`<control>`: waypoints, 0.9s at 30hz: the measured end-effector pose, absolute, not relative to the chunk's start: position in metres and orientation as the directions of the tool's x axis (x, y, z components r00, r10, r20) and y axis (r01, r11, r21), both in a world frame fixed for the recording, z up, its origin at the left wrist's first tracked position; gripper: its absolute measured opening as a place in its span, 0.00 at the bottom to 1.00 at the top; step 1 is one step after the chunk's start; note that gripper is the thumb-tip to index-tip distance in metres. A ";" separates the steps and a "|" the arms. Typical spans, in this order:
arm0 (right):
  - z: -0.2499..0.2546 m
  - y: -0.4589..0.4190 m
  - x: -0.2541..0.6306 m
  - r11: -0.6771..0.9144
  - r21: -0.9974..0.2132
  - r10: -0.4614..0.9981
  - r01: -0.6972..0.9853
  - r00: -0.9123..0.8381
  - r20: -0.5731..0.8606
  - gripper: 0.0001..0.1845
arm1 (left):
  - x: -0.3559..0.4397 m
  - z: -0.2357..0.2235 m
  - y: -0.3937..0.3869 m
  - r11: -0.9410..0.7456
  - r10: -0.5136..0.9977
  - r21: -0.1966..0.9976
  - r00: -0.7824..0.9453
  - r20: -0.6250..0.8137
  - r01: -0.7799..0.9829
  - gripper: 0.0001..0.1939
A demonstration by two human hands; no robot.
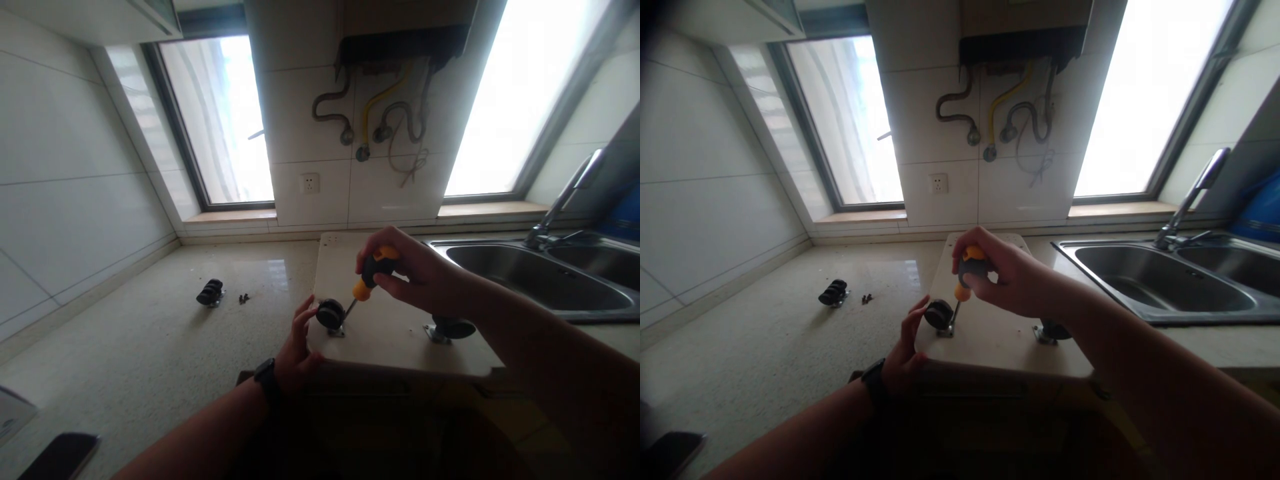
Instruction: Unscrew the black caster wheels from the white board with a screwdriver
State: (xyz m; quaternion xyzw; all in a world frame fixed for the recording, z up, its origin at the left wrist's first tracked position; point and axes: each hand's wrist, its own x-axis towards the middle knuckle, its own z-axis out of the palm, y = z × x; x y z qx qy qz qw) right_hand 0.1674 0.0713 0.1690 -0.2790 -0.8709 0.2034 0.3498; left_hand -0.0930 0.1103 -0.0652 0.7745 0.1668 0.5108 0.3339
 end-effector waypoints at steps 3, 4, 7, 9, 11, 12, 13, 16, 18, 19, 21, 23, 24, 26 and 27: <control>0.166 0.074 0.166 0.762 -0.543 0.636 0.352 -0.565 0.527 0.15 | -0.093 -0.070 0.113 -0.719 0.597 0.688 0.421 0.683 -0.096 0.39; 0.166 0.075 0.166 0.759 -0.543 0.643 0.360 -0.548 0.535 0.15 | -0.093 -0.072 0.114 -0.718 0.597 0.689 0.420 0.683 -0.100 0.39; 0.166 0.074 0.165 0.748 -0.547 0.660 0.375 -0.505 0.556 0.12 | -0.094 -0.076 0.116 -0.716 0.599 0.691 0.422 0.680 -0.099 0.40; 0.167 0.073 0.165 0.744 -0.556 0.665 0.372 -0.494 0.560 0.12 | -0.094 -0.076 0.116 -0.721 0.600 0.687 0.416 0.684 -0.092 0.40; 0.168 0.072 0.165 0.735 -0.568 0.674 0.370 -0.484 0.558 0.13 | -0.094 -0.076 0.116 -0.721 0.599 0.686 0.411 0.687 -0.098 0.40; 0.168 0.072 0.165 0.730 -0.575 0.680 0.370 -0.480 0.554 0.13 | -0.094 -0.075 0.116 -0.716 0.600 0.690 0.410 0.686 -0.106 0.39; 0.168 0.072 0.164 0.726 -0.580 0.684 0.370 -0.475 0.553 0.14 | -0.094 -0.075 0.116 -0.709 0.603 0.695 0.411 0.683 -0.116 0.39; 0.168 0.073 0.164 0.729 -0.578 0.681 0.368 -0.475 0.557 0.13 | -0.094 -0.077 0.117 -0.696 0.605 0.705 0.415 0.679 -0.138 0.40; 0.168 0.075 0.163 0.736 -0.564 0.674 0.375 -0.480 0.562 0.12 | -0.095 -0.078 0.117 -0.695 0.606 0.706 0.420 0.676 -0.134 0.41; 0.167 0.076 0.163 0.738 -0.560 0.672 0.375 -0.480 0.564 0.11 | -0.095 -0.079 0.118 -0.696 0.606 0.706 0.421 0.675 -0.130 0.41; 0.167 0.078 0.163 0.739 -0.562 0.672 0.372 -0.471 0.572 0.10 | -0.095 -0.079 0.119 -0.701 0.607 0.704 0.422 0.673 -0.114 0.41; 0.165 0.079 0.163 0.730 -0.572 0.683 0.375 -0.449 0.576 0.10 | -0.096 -0.079 0.119 -0.708 0.607 0.699 0.420 0.674 -0.100 0.42; 0.165 0.080 0.162 0.720 -0.581 0.693 0.380 -0.435 0.575 0.11 | -0.096 -0.079 0.119 -0.707 0.610 0.700 0.420 0.672 -0.094 0.42; 0.164 0.080 0.161 0.684 -0.619 0.728 0.385 -0.406 0.552 0.14 | -0.096 -0.078 0.118 -0.702 0.614 0.706 0.422 0.667 -0.095 0.42; 0.163 0.080 0.160 0.662 -0.644 0.748 0.383 -0.389 0.537 0.16 | -0.096 -0.077 0.118 -0.699 0.615 0.708 0.421 0.667 -0.100 0.42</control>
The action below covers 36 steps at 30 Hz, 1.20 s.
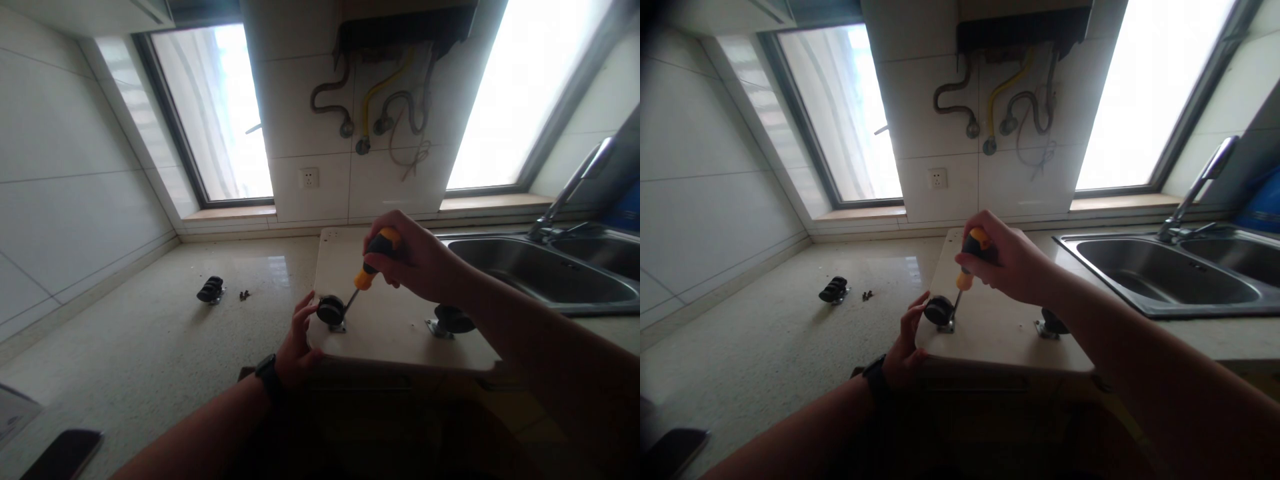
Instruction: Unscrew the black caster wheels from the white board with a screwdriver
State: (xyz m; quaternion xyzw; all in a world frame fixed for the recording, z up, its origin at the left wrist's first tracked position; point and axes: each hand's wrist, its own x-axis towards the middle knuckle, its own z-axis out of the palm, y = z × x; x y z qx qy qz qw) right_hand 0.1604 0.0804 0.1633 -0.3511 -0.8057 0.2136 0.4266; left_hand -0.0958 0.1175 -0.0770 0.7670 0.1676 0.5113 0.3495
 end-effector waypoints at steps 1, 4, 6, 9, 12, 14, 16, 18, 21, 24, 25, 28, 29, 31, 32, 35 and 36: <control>0.163 0.080 0.159 0.641 -0.664 0.767 0.385 -0.371 0.524 0.17 | -0.095 -0.076 0.117 -0.698 0.615 0.709 0.421 0.667 -0.104 0.42; 0.164 0.080 0.155 0.593 -0.690 0.805 0.415 -0.304 0.510 0.21 | -0.094 -0.074 0.116 -0.702 0.610 0.703 0.414 0.676 -0.114 0.41; 0.165 0.080 0.153 0.581 -0.692 0.813 0.429 -0.270 0.515 0.22 | -0.094 -0.074 0.116 -0.697 0.609 0.705 0.408 0.680 -0.134 0.41; 0.165 0.080 0.151 0.579 -0.697 0.814 0.422 -0.249 0.525 0.23 | -0.094 -0.075 0.117 -0.687 0.609 0.710 0.410 0.679 -0.155 0.40; 0.164 0.081 0.152 0.582 -0.703 0.812 0.410 -0.236 0.534 0.23 | -0.096 -0.077 0.117 -0.687 0.614 0.715 0.422 0.667 -0.130 0.41; 0.163 0.082 0.152 0.577 -0.710 0.814 0.404 -0.222 0.536 0.23 | -0.096 -0.078 0.116 -0.688 0.618 0.716 0.421 0.664 -0.119 0.40; 0.163 0.083 0.150 0.565 -0.720 0.821 0.403 -0.193 0.537 0.23 | -0.096 -0.077 0.116 -0.691 0.617 0.713 0.418 0.667 -0.117 0.40; 0.163 0.084 0.147 0.544 -0.736 0.833 0.402 -0.151 0.533 0.24 | -0.096 -0.076 0.115 -0.692 0.616 0.712 0.413 0.670 -0.123 0.40; 0.164 0.086 0.144 0.510 -0.762 0.849 0.399 -0.092 0.520 0.26 | -0.095 -0.075 0.114 -0.692 0.611 0.710 0.419 0.672 -0.130 0.40; 0.165 0.088 0.143 0.493 -0.783 0.861 0.379 -0.083 0.502 0.27 | -0.095 -0.075 0.114 -0.709 0.600 0.695 0.412 0.686 -0.123 0.39; 0.166 0.088 0.143 0.492 -0.791 0.865 0.364 -0.101 0.492 0.27 | -0.095 -0.075 0.114 -0.716 0.595 0.687 0.410 0.691 -0.120 0.38; 0.169 0.088 0.146 0.488 -0.813 0.873 0.318 -0.184 0.452 0.27 | -0.096 -0.074 0.113 -0.728 0.588 0.678 0.415 0.695 -0.104 0.37; 0.170 0.087 0.146 0.486 -0.816 0.873 0.313 -0.206 0.441 0.27 | -0.096 -0.073 0.112 -0.730 0.589 0.677 0.416 0.693 -0.094 0.37; 0.172 0.085 0.147 0.487 -0.811 0.872 0.322 -0.233 0.431 0.26 | -0.096 -0.071 0.111 -0.732 0.591 0.675 0.414 0.693 -0.085 0.36; 0.173 0.084 0.146 0.492 -0.807 0.869 0.327 -0.245 0.430 0.26 | -0.095 -0.071 0.110 -0.732 0.590 0.676 0.415 0.693 -0.088 0.36; 0.174 0.082 0.146 0.507 -0.802 0.856 0.316 -0.296 0.424 0.25 | -0.094 -0.069 0.108 -0.721 0.593 0.683 0.408 0.694 -0.116 0.35; 0.175 0.082 0.147 0.509 -0.805 0.852 0.305 -0.314 0.419 0.25 | -0.093 -0.069 0.108 -0.716 0.596 0.687 0.404 0.694 -0.125 0.35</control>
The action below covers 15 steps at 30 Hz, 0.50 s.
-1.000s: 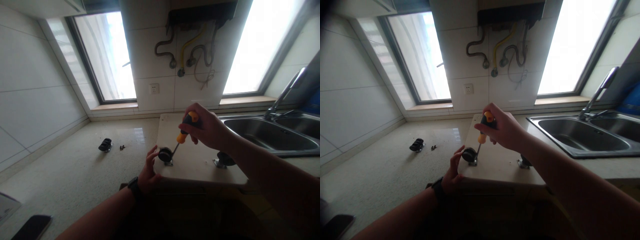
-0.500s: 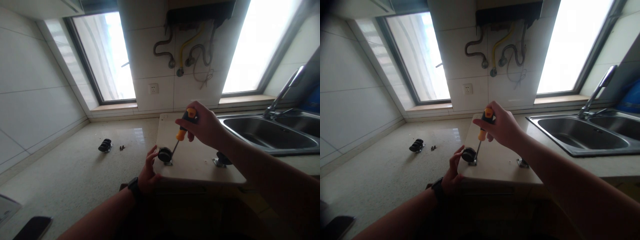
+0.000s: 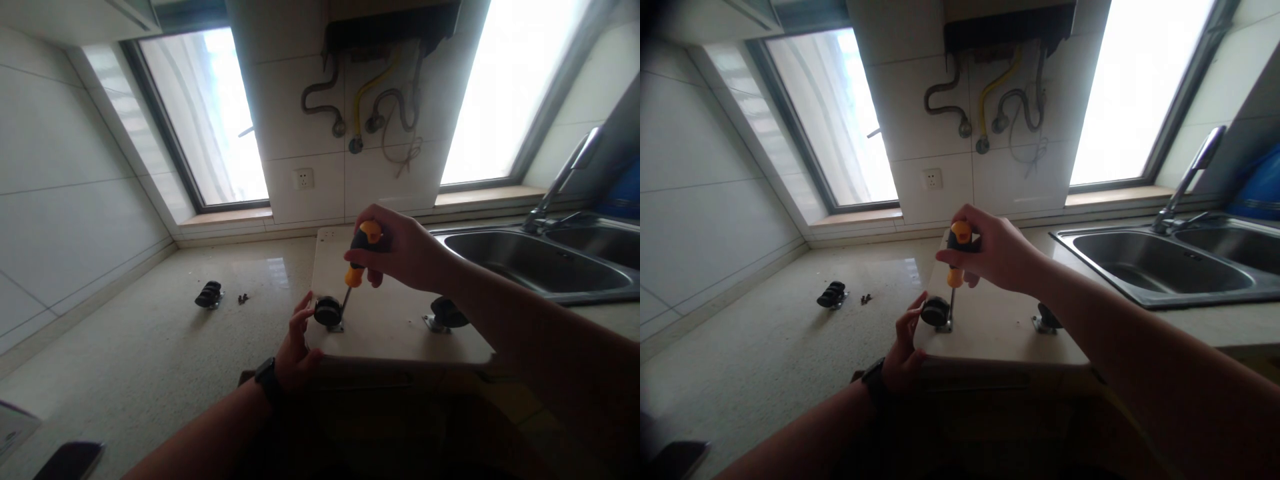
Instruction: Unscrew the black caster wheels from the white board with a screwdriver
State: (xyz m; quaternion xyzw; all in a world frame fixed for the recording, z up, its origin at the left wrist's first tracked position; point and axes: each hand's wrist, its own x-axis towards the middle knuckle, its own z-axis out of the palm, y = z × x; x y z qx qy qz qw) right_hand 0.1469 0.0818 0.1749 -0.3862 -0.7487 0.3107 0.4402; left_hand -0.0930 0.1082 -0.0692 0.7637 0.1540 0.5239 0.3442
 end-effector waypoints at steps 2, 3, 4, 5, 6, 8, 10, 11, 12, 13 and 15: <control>0.176 0.083 0.149 0.508 -0.814 0.845 0.282 -0.348 0.407 0.25 | -0.092 -0.070 0.108 -0.711 0.599 0.690 0.397 0.695 -0.136 0.36; 0.176 0.084 0.150 0.507 -0.818 0.840 0.270 -0.367 0.399 0.25 | -0.092 -0.071 0.109 -0.711 0.599 0.689 0.395 0.697 -0.139 0.36; 0.176 0.085 0.152 0.508 -0.822 0.834 0.259 -0.387 0.393 0.24 | -0.093 -0.071 0.109 -0.711 0.597 0.688 0.397 0.698 -0.141 0.36; 0.176 0.086 0.153 0.509 -0.824 0.827 0.249 -0.406 0.388 0.24 | -0.093 -0.072 0.110 -0.713 0.594 0.687 0.397 0.699 -0.143 0.37; 0.175 0.088 0.154 0.512 -0.824 0.821 0.241 -0.420 0.387 0.24 | -0.093 -0.072 0.110 -0.715 0.591 0.684 0.396 0.703 -0.148 0.37; 0.174 0.090 0.155 0.523 -0.814 0.816 0.251 -0.424 0.393 0.24 | -0.093 -0.072 0.111 -0.714 0.586 0.681 0.394 0.708 -0.160 0.37; 0.174 0.092 0.153 0.531 -0.787 0.831 0.313 -0.375 0.411 0.23 | -0.092 -0.071 0.111 -0.711 0.586 0.683 0.397 0.706 -0.165 0.38; 0.175 0.092 0.152 0.530 -0.767 0.841 0.362 -0.340 0.421 0.23 | -0.092 -0.071 0.110 -0.708 0.589 0.686 0.397 0.704 -0.167 0.38; 0.175 0.092 0.151 0.524 -0.742 0.850 0.418 -0.306 0.429 0.23 | -0.092 -0.070 0.110 -0.704 0.592 0.690 0.398 0.701 -0.169 0.39; 0.176 0.092 0.150 0.517 -0.715 0.856 0.471 -0.280 0.434 0.22 | -0.091 -0.070 0.110 -0.700 0.595 0.693 0.398 0.699 -0.171 0.42; 0.179 0.092 0.148 0.512 -0.660 0.856 0.549 -0.263 0.445 0.22 | -0.091 -0.070 0.109 -0.699 0.595 0.696 0.407 0.693 -0.163 0.47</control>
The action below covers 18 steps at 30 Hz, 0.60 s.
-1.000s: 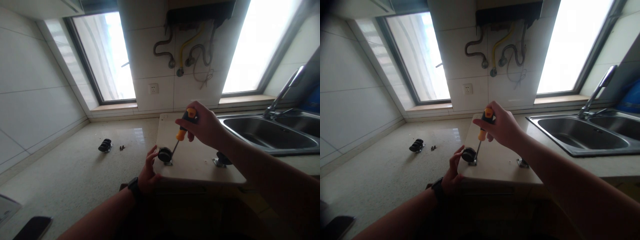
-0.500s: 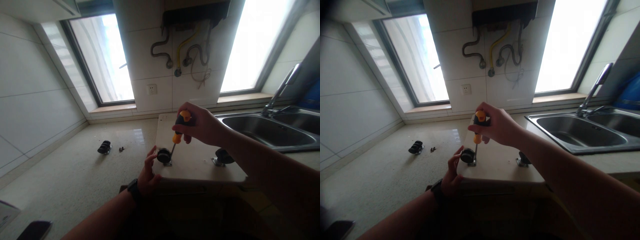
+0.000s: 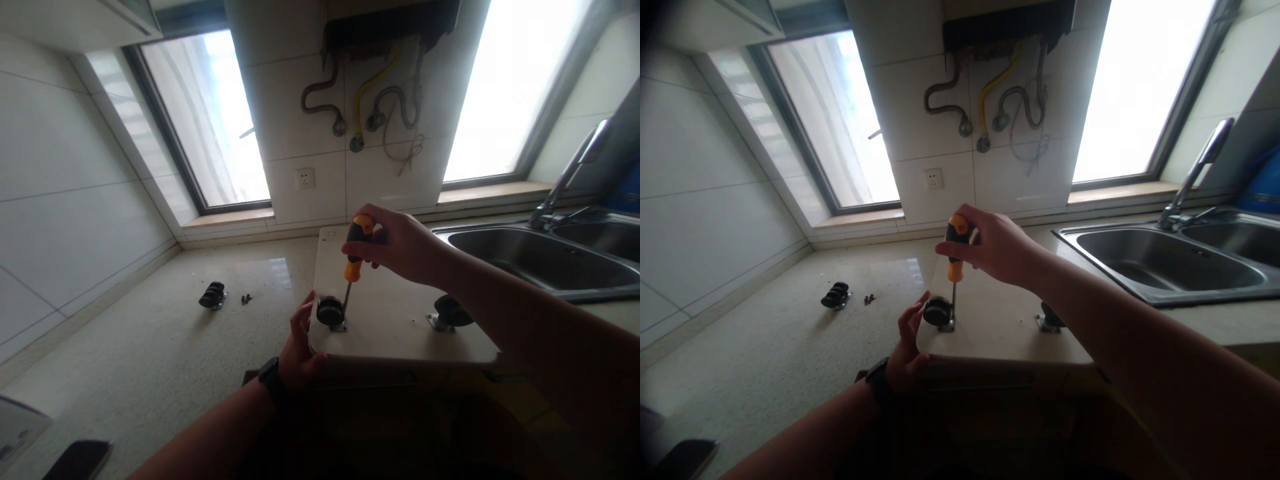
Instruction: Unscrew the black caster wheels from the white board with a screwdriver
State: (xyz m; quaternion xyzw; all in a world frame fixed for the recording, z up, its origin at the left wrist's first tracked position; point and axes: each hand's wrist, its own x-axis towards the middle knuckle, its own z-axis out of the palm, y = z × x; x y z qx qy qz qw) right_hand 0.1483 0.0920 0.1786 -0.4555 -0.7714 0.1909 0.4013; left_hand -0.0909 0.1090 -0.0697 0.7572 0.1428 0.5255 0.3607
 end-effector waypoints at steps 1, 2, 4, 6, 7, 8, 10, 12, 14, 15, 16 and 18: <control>0.180 0.092 0.148 0.517 -0.639 0.852 0.570 -0.270 0.449 0.22 | -0.091 -0.070 0.109 -0.700 0.596 0.698 0.415 0.687 -0.150 0.49; 0.180 0.092 0.148 0.523 -0.626 0.848 0.579 -0.277 0.453 0.22 | -0.091 -0.070 0.108 -0.699 0.600 0.702 0.423 0.679 -0.135 0.51; 0.181 0.093 0.148 0.529 -0.622 0.844 0.577 -0.282 0.457 0.21 | -0.092 -0.070 0.108 -0.693 0.611 0.712 0.434 0.662 -0.112 0.51; 0.182 0.094 0.149 0.522 -0.640 0.850 0.564 -0.277 0.448 0.20 | -0.093 -0.071 0.109 -0.682 0.619 0.722 0.434 0.654 -0.117 0.51; 0.183 0.094 0.150 0.514 -0.655 0.855 0.553 -0.276 0.439 0.19 | -0.093 -0.071 0.110 -0.677 0.620 0.725 0.434 0.654 -0.126 0.51; 0.184 0.095 0.150 0.509 -0.669 0.859 0.541 -0.279 0.429 0.19 | -0.093 -0.070 0.111 -0.674 0.618 0.726 0.435 0.655 -0.137 0.52; 0.187 0.096 0.151 0.512 -0.682 0.859 0.522 -0.294 0.420 0.20 | -0.092 -0.070 0.114 -0.662 0.613 0.729 0.432 0.661 -0.175 0.54; 0.191 0.097 0.151 0.527 -0.670 0.850 0.523 -0.310 0.426 0.23 | -0.093 -0.068 0.116 -0.646 0.610 0.731 0.429 0.667 -0.220 0.55; 0.194 0.099 0.151 0.541 -0.648 0.841 0.536 -0.316 0.440 0.25 | -0.093 -0.067 0.118 -0.627 0.611 0.737 0.429 0.666 -0.251 0.54; 0.195 0.099 0.151 0.547 -0.643 0.836 0.536 -0.324 0.442 0.25 | -0.094 -0.066 0.119 -0.620 0.614 0.742 0.430 0.662 -0.256 0.53; 0.196 0.100 0.150 0.557 -0.643 0.831 0.526 -0.344 0.438 0.25 | -0.095 -0.066 0.120 -0.615 0.617 0.745 0.432 0.658 -0.257 0.53; 0.197 0.103 0.150 0.583 -0.646 0.810 0.493 -0.418 0.412 0.23 | -0.098 -0.065 0.123 -0.606 0.623 0.754 0.437 0.648 -0.255 0.53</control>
